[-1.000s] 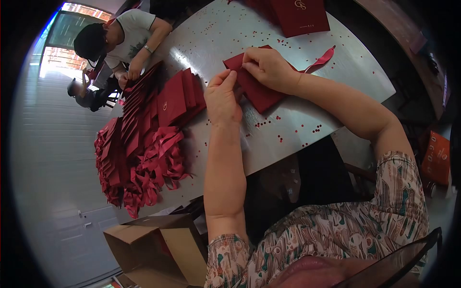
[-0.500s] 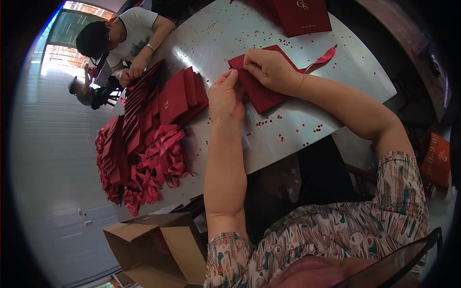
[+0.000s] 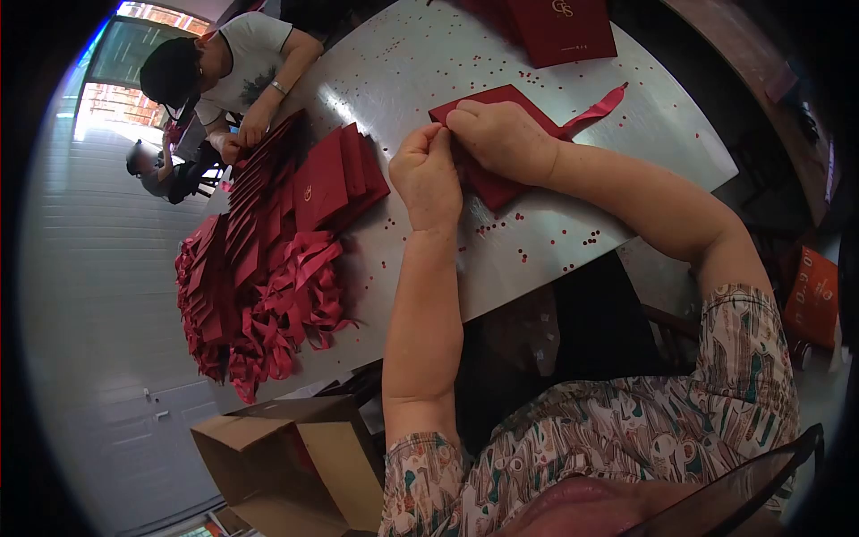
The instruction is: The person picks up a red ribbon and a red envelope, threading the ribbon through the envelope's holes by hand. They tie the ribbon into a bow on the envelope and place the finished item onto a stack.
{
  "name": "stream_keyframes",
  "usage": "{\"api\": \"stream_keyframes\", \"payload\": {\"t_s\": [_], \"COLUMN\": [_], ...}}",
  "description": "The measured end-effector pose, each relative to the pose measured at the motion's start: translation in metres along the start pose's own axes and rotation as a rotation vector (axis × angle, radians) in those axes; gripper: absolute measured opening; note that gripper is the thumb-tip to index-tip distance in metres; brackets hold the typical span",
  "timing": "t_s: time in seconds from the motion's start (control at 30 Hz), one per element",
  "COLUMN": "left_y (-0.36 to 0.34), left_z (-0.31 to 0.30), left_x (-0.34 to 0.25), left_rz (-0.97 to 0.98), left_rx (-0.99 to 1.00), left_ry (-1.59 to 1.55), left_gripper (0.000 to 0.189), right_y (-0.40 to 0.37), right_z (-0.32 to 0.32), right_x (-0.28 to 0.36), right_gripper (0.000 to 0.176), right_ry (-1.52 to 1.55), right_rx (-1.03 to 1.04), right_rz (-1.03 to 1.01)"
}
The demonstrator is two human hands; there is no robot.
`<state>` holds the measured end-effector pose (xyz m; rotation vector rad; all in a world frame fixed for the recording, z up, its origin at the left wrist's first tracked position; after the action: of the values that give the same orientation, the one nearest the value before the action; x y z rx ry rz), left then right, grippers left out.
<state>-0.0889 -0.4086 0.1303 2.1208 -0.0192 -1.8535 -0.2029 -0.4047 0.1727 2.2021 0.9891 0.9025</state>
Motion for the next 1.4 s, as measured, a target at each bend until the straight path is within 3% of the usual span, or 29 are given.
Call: {"api": "stream_keyframes", "payload": {"t_s": [0.03,0.1,0.2,0.33,0.4,0.43,0.5,0.57,0.6,0.67,0.73,0.8,0.87,0.93,1.0,1.03,1.07,1.13,1.23,1.3,1.4], "left_y": [0.000,-0.003,-0.005,-0.006,0.001,0.001,0.004,0.007,0.008,0.019,0.022,0.019,0.021,0.020,0.019,0.020,0.021,0.023,0.022,0.027,0.034], "left_z": [-0.002,0.002,0.015,0.015,0.014,0.013,0.009,0.007,0.004,-0.005,-0.011,-0.006,-0.003,-0.002,-0.003,-0.003,-0.004,-0.006,-0.011,-0.023,-0.074], "left_x": [0.000,0.020,0.029,0.039,0.020,0.018,0.009,0.010,0.013,0.031,0.027,0.006,0.011,0.010,0.007,0.007,0.010,0.011,0.007,-0.008,-0.014], "left_rz": [0.000,-0.257,-0.420,-0.480,-0.246,-0.247,-0.167,-0.130,-0.099,-0.024,0.050,0.141,0.157,0.179,0.192,0.196,0.174,0.146,0.221,0.307,0.198], "left_rx": [0.000,0.014,0.048,0.137,0.231,0.236,0.284,0.266,0.246,0.230,0.203,0.189,0.164,0.148,0.156,0.158,0.157,0.156,0.173,0.096,-0.131], "left_ry": [-0.001,-0.371,-0.575,-0.480,-0.149,-0.150,0.185,0.198,0.211,0.338,0.459,0.559,0.563,0.574,0.619,0.619,0.661,0.702,0.801,0.810,0.864], "left_gripper": [0.014,0.019,0.021,0.022,0.019,0.019,0.018,0.017,0.016,0.015,0.015,0.013,0.013,0.012,0.013,0.013,0.013,0.014,0.016,0.017,0.020], "right_y": [0.000,0.001,0.001,-0.001,-0.002,-0.002,-0.001,0.001,0.005,-0.017,-0.017,0.002,0.021,0.040,0.028,0.019,0.010,-0.022,-0.027,-0.025,-0.026], "right_z": [0.001,0.000,-0.007,0.004,0.003,0.004,-0.003,-0.014,-0.029,-0.023,-0.057,-0.091,-0.105,-0.101,-0.078,-0.038,-0.011,0.028,0.033,0.027,0.027], "right_x": [-0.007,-0.016,-0.027,-0.038,-0.041,-0.038,-0.035,-0.034,-0.033,-0.047,-0.060,-0.091,-0.082,-0.057,-0.073,-0.086,-0.087,-0.104,-0.107,-0.109,-0.114], "right_gripper": [0.008,0.007,0.007,0.011,0.013,0.016,0.022,0.041,0.041,0.055,0.051,0.042,0.035,0.036,0.038,0.040,0.038,0.037,0.027,0.025,0.016], "right_ry": [0.038,0.074,0.207,0.280,0.268,0.216,0.160,0.271,0.270,0.412,0.475,1.100,1.516,1.585,1.675,1.760,1.813,1.519,1.418,1.355,1.434], "right_rx": [-0.001,-0.004,-0.057,0.067,0.103,0.129,0.152,0.195,0.194,0.744,0.750,0.527,0.527,-0.117,-0.223,0.015,0.098,-0.019,-0.030,-0.019,-0.065], "right_rz": [0.060,0.118,0.170,0.274,0.321,0.291,0.263,0.256,0.256,0.582,0.696,0.630,0.364,0.799,0.855,0.707,0.733,0.919,0.859,0.844,0.896]}}
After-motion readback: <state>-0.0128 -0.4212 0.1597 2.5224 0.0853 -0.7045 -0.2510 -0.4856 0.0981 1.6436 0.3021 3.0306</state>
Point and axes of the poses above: each hand's wrist, its own y-axis towards the middle knuckle, its own z-axis out of the palm, x = y × z, the point moved 10 cm from there along y, towards the middle knuckle, and after that the axes turned 4 degrees about z, right-handed, at the moved point
